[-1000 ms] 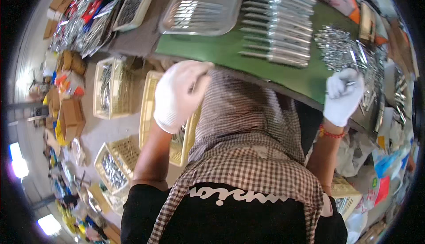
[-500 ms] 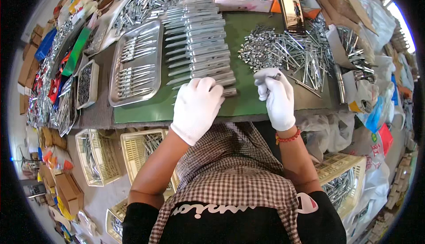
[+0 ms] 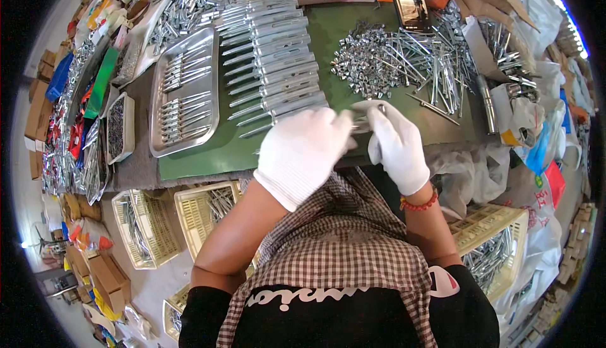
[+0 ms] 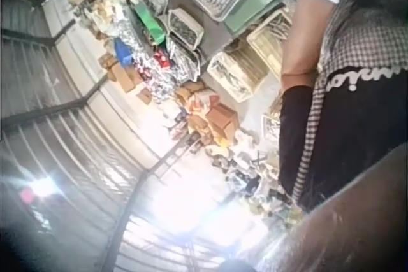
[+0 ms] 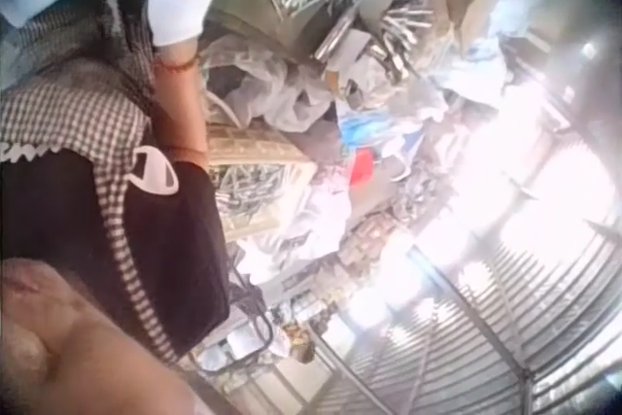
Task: The recorder is assembling and organizing small metal tubes and components at a workstation in a factory environment.
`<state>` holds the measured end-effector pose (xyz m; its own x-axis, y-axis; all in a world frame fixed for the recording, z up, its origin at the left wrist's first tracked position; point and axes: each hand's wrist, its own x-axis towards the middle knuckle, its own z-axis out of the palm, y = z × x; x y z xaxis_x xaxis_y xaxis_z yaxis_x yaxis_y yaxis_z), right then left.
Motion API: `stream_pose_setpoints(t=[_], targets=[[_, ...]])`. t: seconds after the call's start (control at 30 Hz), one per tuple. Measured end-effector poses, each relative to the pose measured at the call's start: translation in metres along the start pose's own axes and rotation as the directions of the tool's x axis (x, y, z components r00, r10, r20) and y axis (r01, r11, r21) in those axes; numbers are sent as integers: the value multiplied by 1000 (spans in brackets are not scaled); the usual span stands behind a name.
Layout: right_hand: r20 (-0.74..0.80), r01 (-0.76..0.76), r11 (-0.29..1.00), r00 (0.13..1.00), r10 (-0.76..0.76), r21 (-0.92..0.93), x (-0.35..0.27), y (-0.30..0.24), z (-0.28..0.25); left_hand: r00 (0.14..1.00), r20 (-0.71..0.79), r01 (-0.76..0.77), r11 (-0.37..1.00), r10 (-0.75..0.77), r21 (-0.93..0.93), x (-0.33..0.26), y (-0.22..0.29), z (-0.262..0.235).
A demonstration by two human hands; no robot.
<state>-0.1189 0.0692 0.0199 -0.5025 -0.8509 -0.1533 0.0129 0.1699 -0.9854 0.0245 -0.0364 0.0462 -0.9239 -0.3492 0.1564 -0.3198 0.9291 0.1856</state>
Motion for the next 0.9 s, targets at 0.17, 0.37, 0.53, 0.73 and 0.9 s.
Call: stream_pose_setpoints(t=[0.17, 0.37, 0.53, 0.73, 0.9], targets=[[112, -99, 995, 989, 98, 2, -6, -13, -15, 981, -176, -104, 991, 88, -88, -5, -9, 6], [80, 22, 968, 997, -2, -252, -5, 4, -21, 978, -202, -91, 984, 59, -154, -9, -15, 17], [44, 36, 965, 999, -26, -260, -2, 6, -22, 982, -177, -87, 983, 58, -164, -8, -10, 15], [42, 152, 949, 988, -146, -276, 0, 9, -24, 981, -191, -53, 977, 13, -205, -9, -10, 16], [48, 156, 939, 988, -149, -306, -1, 7, -24, 980, -201, -40, 963, -15, -268, -10, -13, 21]])
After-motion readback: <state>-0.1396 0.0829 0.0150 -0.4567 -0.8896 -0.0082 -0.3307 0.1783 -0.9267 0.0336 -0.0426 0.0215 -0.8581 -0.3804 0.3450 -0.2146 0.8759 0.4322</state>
